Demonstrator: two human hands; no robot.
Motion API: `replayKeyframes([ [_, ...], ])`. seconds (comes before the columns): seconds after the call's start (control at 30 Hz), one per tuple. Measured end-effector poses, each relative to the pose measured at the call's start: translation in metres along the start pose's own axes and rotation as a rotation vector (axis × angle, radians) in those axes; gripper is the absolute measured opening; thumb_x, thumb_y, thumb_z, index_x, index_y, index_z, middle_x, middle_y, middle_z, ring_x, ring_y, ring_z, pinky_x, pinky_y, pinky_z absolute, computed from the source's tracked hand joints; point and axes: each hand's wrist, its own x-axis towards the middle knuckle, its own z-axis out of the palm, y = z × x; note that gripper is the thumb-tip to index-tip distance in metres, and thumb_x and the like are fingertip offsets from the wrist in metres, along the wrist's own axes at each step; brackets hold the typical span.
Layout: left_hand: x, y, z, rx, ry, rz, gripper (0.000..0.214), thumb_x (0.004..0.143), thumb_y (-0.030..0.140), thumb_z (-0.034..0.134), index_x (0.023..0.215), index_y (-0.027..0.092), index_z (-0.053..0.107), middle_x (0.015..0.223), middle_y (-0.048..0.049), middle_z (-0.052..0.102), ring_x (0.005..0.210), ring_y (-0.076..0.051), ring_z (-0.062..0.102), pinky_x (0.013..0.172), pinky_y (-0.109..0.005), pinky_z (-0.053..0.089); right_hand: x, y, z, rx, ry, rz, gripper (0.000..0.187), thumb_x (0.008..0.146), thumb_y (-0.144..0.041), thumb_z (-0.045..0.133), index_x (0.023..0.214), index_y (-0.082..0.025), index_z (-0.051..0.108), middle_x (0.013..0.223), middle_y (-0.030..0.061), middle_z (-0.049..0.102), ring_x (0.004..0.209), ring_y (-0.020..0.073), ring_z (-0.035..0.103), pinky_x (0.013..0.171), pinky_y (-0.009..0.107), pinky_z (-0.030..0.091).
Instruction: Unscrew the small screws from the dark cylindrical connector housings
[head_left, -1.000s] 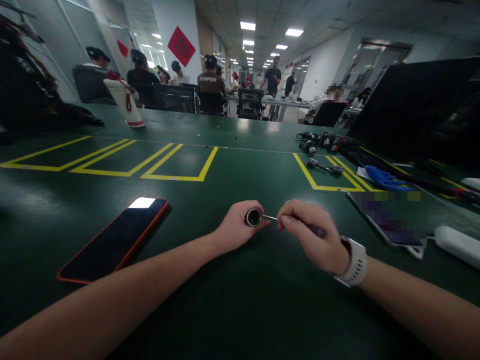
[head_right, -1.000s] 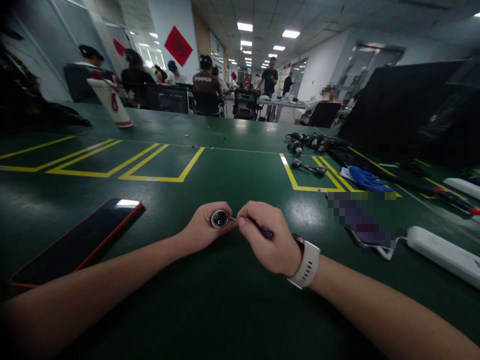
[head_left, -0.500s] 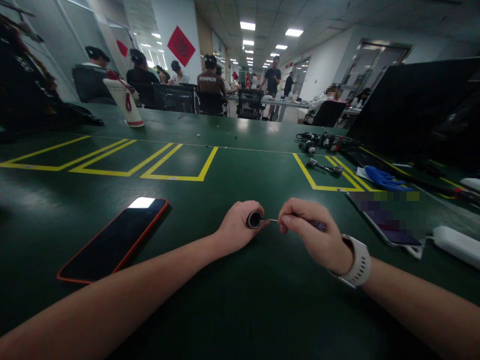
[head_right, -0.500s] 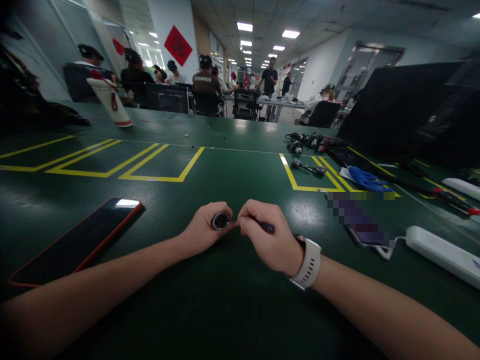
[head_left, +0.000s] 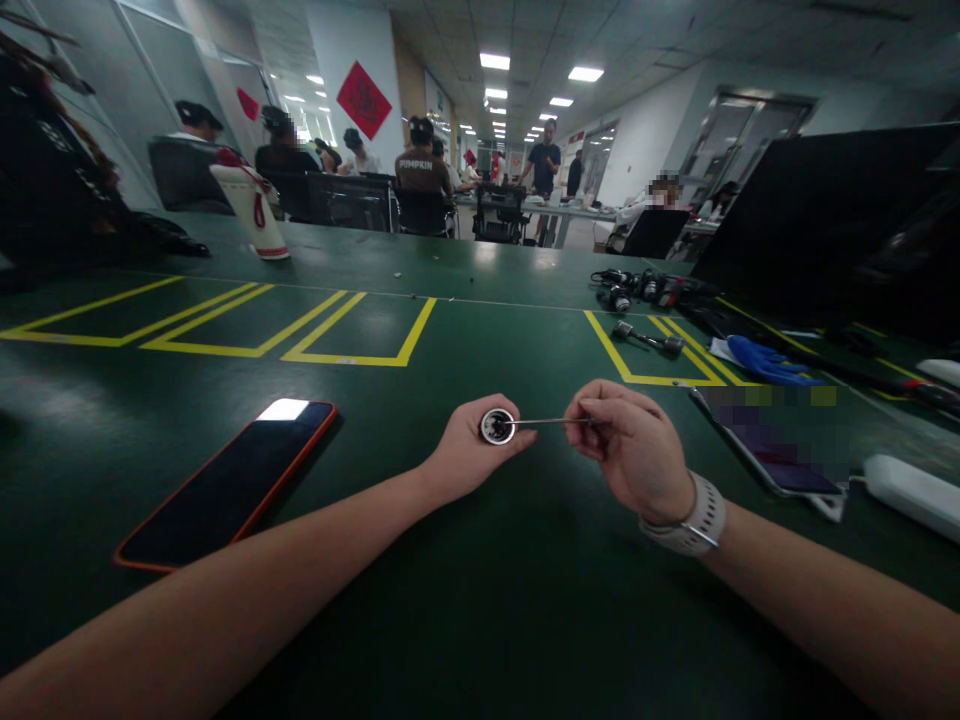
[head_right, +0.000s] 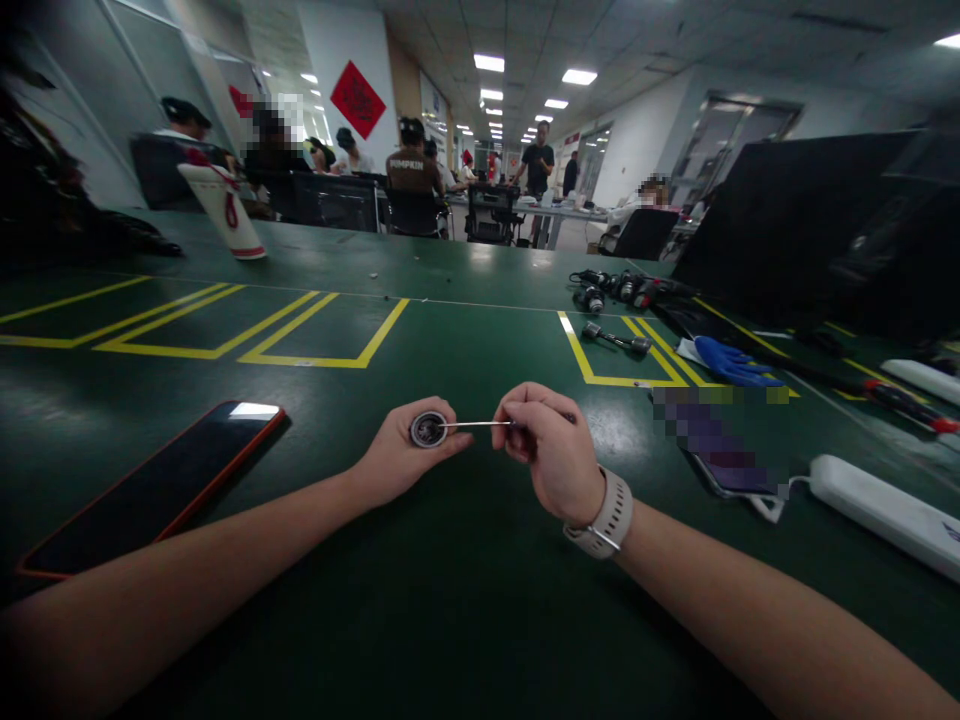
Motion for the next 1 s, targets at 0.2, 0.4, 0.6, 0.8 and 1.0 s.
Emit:
replayKeyframes([
  [0.2, 0.001, -0.002, -0.002, -0.008, 0.078, -0.021, 0.022, 0.070, 0.031, 0.069, 0.071, 0.016, 0.052, 0.066, 0.0038, 0.050, 0.059, -0.008, 0.045, 0.054, -0.021, 0.038, 0.005, 0.003, -0.007, 0.028, 0.059, -0.144, 0.012, 0.072, -0.019, 0.048, 0.061, -0.018, 0.052, 0.049, -0.0012, 0.051, 0.042, 0.0079, 0.039, 0.038, 0.021, 0.025],
  [0.4, 0.001, -0.003, 0.000, 0.052, 0.035, 0.006, 0.022, 0.069, 0.029, 0.070, 0.074, 0.016, 0.052, 0.069, 0.0038, 0.051, 0.062, -0.010, 0.048, 0.057, -0.023, 0.041, 0.005, 0.009, -0.005, -0.186, 0.032, -0.318, 0.012, 0.085, -0.027, 0.050, 0.079, -0.020, 0.058, 0.071, 0.0002, 0.056, 0.057, 0.0106, 0.048, 0.050, 0.024, 0.038],
  [0.6, -0.002, -0.005, 0.002, 0.141, -0.167, 0.138, 0.037, 0.068, 0.012, 0.064, 0.102, 0.017, 0.049, 0.094, -0.0025, 0.057, 0.082, -0.016, 0.055, 0.073, -0.030, 0.046, -0.004, 0.015, -0.002, -0.754, -0.244, -0.562, 0.015, 0.079, -0.023, 0.063, 0.087, -0.021, 0.051, 0.098, 0.0059, 0.054, 0.091, 0.0188, 0.053, 0.079, 0.035, 0.045],
  [0.8, -0.002, -0.005, 0.002, 0.186, -0.259, 0.144, 0.053, 0.068, 0.000, 0.052, 0.117, 0.016, 0.041, 0.111, -0.0094, 0.054, 0.102, -0.021, 0.053, 0.090, -0.037, 0.043, -0.006, 0.018, -0.002, -0.960, -0.299, -0.654, 0.019, 0.077, -0.014, 0.062, 0.087, -0.020, 0.047, 0.098, 0.0079, 0.056, 0.095, 0.0217, 0.052, 0.080, 0.037, 0.045],
  [1.0, -0.001, -0.008, 0.007, 0.280, -0.202, 0.182, 0.046, 0.066, 0.001, 0.051, 0.109, 0.017, 0.048, 0.106, -0.0076, 0.058, 0.099, -0.023, 0.056, 0.088, -0.041, 0.045, -0.004, 0.020, -0.005, -1.012, -0.326, -0.783, 0.015, 0.079, -0.010, 0.057, 0.085, -0.020, 0.047, 0.101, 0.0080, 0.056, 0.096, 0.0216, 0.052, 0.080, 0.037, 0.046],
])
